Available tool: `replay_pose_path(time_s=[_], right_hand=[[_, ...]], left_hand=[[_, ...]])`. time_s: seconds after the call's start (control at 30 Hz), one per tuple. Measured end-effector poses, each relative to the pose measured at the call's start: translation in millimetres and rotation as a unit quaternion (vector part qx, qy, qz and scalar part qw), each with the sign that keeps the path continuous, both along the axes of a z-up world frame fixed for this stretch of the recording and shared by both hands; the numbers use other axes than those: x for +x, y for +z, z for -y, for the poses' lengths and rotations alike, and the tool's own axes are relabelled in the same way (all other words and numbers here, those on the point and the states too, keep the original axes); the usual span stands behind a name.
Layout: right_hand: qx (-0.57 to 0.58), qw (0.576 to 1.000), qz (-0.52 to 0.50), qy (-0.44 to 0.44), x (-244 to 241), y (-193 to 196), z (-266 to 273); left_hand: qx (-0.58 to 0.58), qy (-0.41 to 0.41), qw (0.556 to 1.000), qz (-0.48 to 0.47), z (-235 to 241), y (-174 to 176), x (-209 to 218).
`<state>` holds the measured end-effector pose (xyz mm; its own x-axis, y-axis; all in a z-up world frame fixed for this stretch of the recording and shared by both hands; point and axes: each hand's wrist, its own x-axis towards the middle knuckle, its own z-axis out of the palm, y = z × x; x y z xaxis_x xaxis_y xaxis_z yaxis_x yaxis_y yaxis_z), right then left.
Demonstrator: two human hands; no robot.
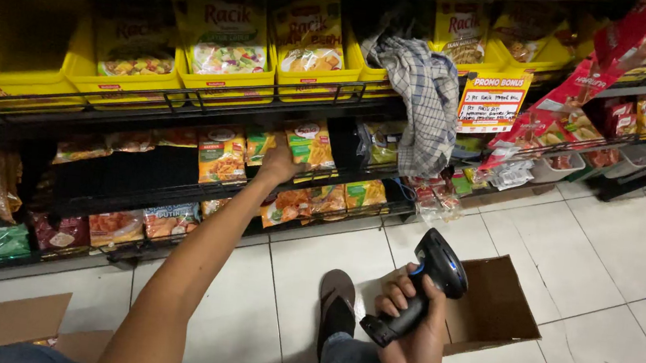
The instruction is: The person sits on the floor in a grocery store aisle and repeatedly picks yellow snack packets from a cardboard box. They scan each packet with a handheld barcode scanner and place it onto the shelf. The person continues this cycle of picking, scanning, and placing packets throughout the clip.
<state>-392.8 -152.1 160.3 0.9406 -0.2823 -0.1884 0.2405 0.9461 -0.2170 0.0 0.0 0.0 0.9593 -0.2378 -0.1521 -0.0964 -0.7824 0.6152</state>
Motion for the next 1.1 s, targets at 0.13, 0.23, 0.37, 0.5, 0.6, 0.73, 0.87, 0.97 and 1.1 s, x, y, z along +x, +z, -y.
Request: replay_pose_path(time_s=[0.13,0.23,0.37,0.5,0.6,0.73,0.87,0.97,1.1], right_hand=[[0.013,1.0,-0.002,0.001,0.0,0.6,-0.8],[-0.006,1.0,-0.005,-0.001,0.3,-0.2,-0.3],[0.001,0.999,-0.045,-0.017,-0.1,4.9,-1.9],[0.005,0.999,-0.037,-0.014,-0.6,5.3,-1.4],[0.019,1.0,-0.018,-0.006,-0.1,4.4,-1.7],[0.01,1.0,-0.028,-0.004,0.3,1.6,0.3],[0.041,0.998,0.015,0.033,-0.3,-7.4,5.8],[0.052,0.997,0.024,0.047,0.1,-7.8,6.7],[-0.022,0.999,-0.002,0.029,-3.0,-26.6,12.4]], left_hand=[[0.037,-0.019,0.999,0.027,9.0,-42.0,25.6],[0.066,-0.025,0.997,0.011,13.7,-35.9,26.4],[0.05,-0.023,0.998,-0.027,13.1,-29.0,23.7],[0.057,-0.039,0.998,0.003,8.1,-6.0,12.2],[0.051,-0.047,0.997,0.016,5.0,6.9,4.1],[0.021,-0.017,1.0,0.002,7.4,17.8,-5.4],[-0.025,-0.043,0.995,0.087,-4.6,-7.7,-10.5],[-0.059,-0.048,0.97,0.231,-22.3,-8.4,-25.6],[-0.138,-0.089,0.946,0.281,-82.7,65.1,-101.5]])
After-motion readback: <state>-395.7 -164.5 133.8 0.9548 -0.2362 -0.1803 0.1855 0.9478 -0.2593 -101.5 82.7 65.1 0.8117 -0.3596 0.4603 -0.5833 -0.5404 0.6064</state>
